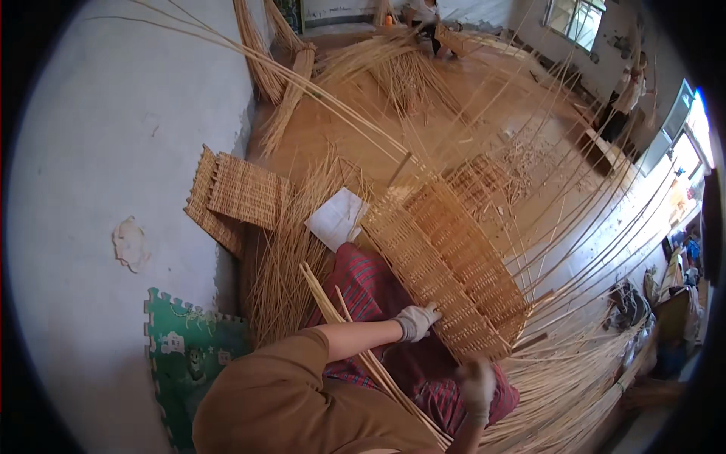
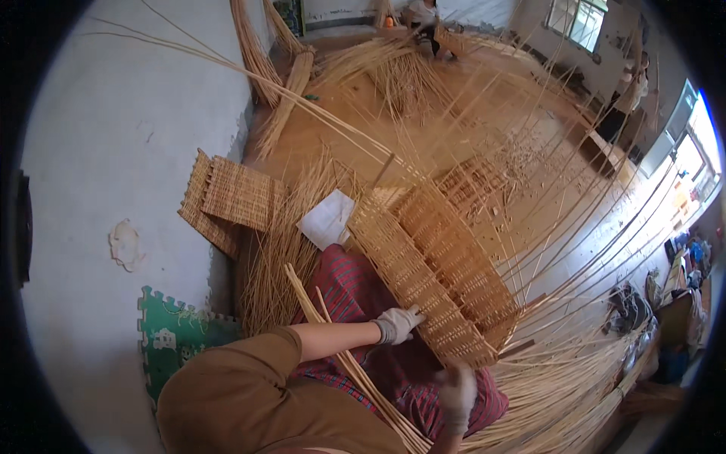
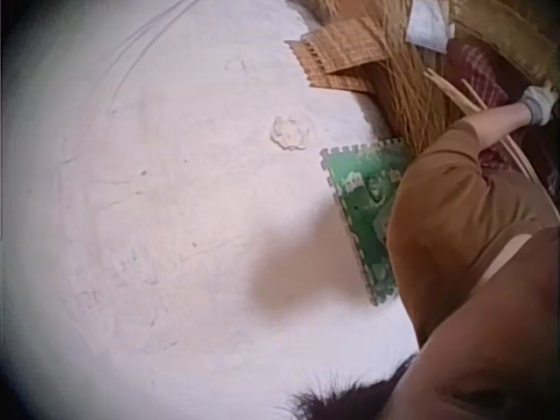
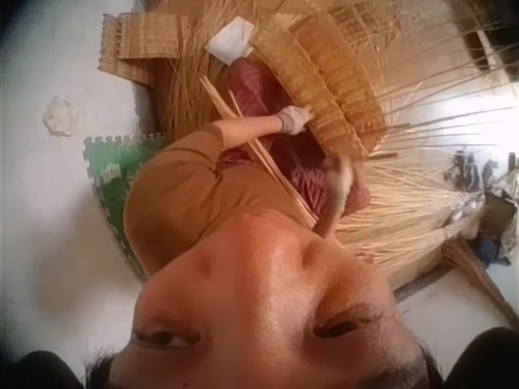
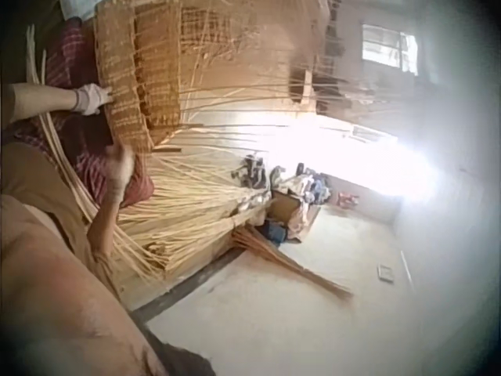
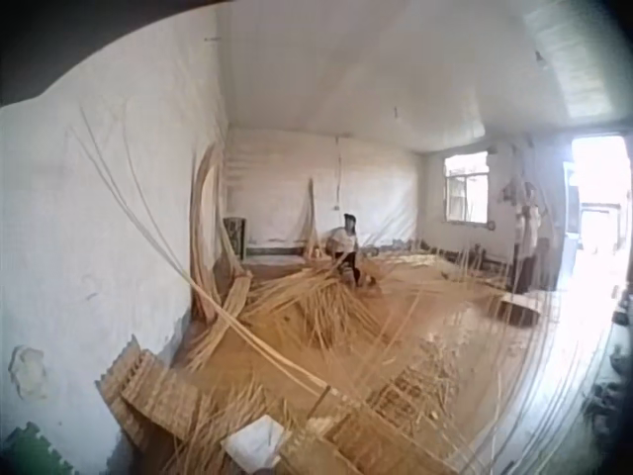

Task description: The person weaves wicker reeds through the upright stakes of a basket frame by hand, turning and rotating the basket to continue weaving the sides.

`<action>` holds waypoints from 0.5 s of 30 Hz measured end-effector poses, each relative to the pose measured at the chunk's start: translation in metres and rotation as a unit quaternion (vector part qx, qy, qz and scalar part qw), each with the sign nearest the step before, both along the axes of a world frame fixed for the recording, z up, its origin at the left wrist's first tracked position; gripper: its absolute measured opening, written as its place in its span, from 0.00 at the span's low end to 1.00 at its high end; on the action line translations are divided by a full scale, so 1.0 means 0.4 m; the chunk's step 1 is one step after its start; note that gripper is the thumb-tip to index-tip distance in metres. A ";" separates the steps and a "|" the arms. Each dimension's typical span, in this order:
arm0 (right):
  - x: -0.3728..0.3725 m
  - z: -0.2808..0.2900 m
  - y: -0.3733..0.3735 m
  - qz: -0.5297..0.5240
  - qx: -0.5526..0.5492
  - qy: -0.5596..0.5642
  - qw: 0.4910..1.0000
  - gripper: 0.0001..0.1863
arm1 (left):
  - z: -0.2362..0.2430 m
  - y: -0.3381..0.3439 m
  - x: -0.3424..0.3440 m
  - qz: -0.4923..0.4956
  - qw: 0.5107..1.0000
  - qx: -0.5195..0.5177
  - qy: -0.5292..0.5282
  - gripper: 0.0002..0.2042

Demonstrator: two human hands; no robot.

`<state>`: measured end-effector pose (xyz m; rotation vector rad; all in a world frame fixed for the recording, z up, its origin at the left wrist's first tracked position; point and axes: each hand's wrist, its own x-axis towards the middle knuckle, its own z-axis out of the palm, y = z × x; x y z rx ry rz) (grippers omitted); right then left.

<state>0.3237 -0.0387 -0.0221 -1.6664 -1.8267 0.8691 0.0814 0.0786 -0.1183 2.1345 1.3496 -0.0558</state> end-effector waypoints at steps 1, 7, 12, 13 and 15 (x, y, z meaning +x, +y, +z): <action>-0.039 0.020 -0.048 0.127 -0.008 0.035 0.991 0.18 | 0.002 0.004 0.006 0.002 1.000 0.010 -0.002 0.33; -0.086 -0.003 -0.192 0.151 -0.276 -0.091 0.945 0.20 | 0.016 0.007 0.011 0.013 1.000 -0.025 0.004 0.28; -0.094 -0.010 -0.214 0.063 -0.204 -0.122 0.969 0.16 | 0.052 -0.011 -0.024 -0.029 0.986 -0.008 -0.164 0.20; -0.064 -0.059 -0.224 0.026 -0.099 -0.173 0.980 0.13 | 0.079 -0.008 -0.024 -0.041 0.985 -0.016 -0.168 0.20; -0.018 -0.090 -0.225 -0.105 0.005 -0.262 0.959 0.10 | 0.192 -0.007 -0.031 -0.147 0.973 0.027 -0.175 0.13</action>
